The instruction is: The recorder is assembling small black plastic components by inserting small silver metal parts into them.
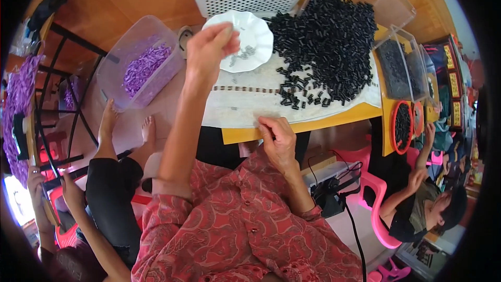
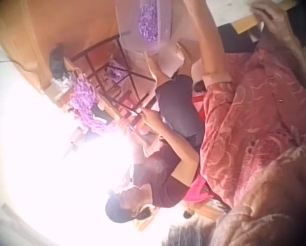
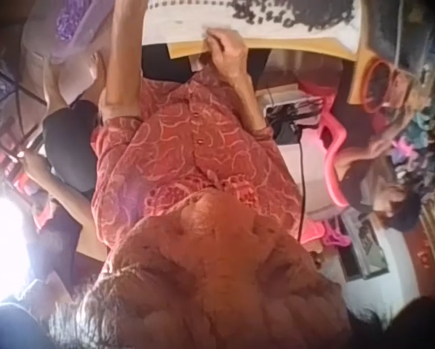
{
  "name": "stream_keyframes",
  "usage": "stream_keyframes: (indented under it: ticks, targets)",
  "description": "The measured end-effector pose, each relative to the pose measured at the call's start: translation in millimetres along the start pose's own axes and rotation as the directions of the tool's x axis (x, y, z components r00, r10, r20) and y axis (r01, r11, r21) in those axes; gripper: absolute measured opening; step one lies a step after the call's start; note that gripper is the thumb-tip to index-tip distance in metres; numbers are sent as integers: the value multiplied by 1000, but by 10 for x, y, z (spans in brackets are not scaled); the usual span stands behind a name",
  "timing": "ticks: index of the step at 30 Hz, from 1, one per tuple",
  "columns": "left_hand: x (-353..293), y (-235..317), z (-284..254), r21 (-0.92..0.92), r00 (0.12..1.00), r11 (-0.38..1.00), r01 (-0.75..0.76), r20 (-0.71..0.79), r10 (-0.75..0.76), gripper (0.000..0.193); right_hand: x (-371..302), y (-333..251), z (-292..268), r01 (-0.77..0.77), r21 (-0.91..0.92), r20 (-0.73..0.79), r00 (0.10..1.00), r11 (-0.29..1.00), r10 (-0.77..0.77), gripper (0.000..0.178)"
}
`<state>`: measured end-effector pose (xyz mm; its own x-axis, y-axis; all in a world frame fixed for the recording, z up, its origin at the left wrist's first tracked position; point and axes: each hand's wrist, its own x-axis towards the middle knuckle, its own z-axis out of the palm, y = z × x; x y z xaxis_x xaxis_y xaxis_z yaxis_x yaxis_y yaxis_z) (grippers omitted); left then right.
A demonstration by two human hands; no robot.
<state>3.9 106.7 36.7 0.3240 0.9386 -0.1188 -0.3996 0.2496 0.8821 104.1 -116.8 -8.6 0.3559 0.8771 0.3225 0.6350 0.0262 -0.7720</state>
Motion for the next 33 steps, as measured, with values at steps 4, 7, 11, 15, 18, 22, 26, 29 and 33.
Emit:
stream_keyframes:
  ticks: [4,7,11,15,18,22,26,29,33]
  targets:
    - [-534,-301,-121,74,992,991,108,50,-112,25,7,8,-10,19,-1,-10,1000,1000,-19,17]
    - [-842,-460,-156,96,980,975,199,1,-200,23,7,26,-59,0,-6,-83,997,1000,-1,16]
    - [-1118,-617,-220,60,968,967,246,27,-248,22,16,211,-170,-81,-78,-245,968,994,60,11]
    - [-1271,-670,-191,65,962,961,270,28,-272,21,77,346,-286,-122,-185,-323,945,975,57,10]
    - [-1330,-726,-182,39,958,959,282,51,-284,21,122,413,-308,-97,-230,-315,949,968,20,13]
    - [-1378,-744,-178,64,955,956,286,65,-290,21,201,382,-283,-75,-365,-218,976,928,-7,17]
    - [-1413,-765,-186,59,954,958,282,85,-287,20,277,339,-263,-71,-433,-171,985,898,-5,18]
    - [-1426,-779,-172,59,953,957,285,89,-290,20,296,335,-274,-93,-420,-153,988,903,30,19]
    - [-1432,-760,-176,50,954,957,286,76,-289,19,250,325,-224,-100,-247,-141,988,964,66,14]
